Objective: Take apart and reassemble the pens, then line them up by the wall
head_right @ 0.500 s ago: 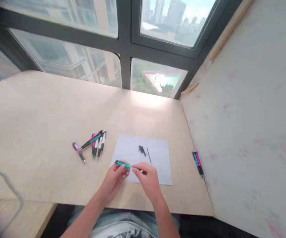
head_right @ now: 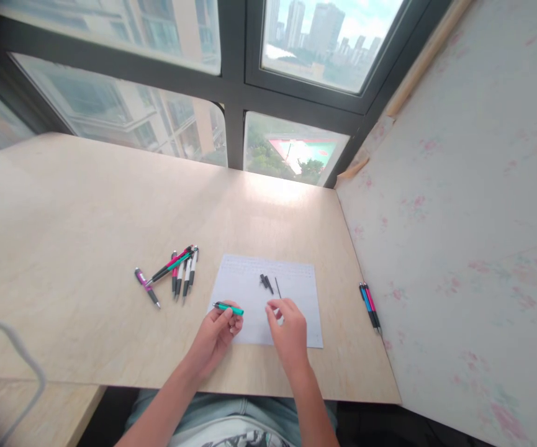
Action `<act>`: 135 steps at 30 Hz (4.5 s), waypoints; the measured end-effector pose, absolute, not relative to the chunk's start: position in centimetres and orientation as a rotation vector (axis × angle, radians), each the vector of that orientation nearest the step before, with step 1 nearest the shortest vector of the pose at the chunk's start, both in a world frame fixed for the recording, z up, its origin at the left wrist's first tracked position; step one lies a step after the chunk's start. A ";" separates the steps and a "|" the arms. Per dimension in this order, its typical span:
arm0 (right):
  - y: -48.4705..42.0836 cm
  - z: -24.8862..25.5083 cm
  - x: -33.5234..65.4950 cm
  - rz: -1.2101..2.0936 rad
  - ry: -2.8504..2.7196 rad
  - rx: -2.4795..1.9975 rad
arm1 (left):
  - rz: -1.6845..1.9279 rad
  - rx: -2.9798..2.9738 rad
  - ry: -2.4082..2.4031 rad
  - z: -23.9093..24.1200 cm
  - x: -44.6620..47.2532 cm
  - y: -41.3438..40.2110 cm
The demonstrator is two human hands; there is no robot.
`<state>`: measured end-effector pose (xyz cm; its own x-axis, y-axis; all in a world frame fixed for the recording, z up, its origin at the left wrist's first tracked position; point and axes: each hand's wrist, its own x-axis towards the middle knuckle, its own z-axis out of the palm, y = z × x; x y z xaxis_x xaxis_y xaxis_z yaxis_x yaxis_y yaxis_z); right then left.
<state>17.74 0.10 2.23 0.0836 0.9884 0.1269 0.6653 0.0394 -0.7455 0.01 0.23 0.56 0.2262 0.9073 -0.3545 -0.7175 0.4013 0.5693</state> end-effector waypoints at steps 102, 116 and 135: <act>4.8 1.0 19.0 0.330 -2.121 -1.909 | 1.149 0.198 0.631 0.0 -0.3 0.4; 3.8 0.7 20.4 0.576 -1.782 -1.750 | 1.158 0.212 0.651 0.1 -0.3 0.4; -1.2 4.3 18.6 1.156 -1.106 -1.492 | 1.186 0.327 0.733 0.2 0.0 0.4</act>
<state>18.63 -1.15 4.34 0.1558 0.9753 -0.1564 0.1127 -0.1748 -0.9781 0.04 0.43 0.16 0.1833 0.9209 -0.3439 -0.7197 0.3640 0.5912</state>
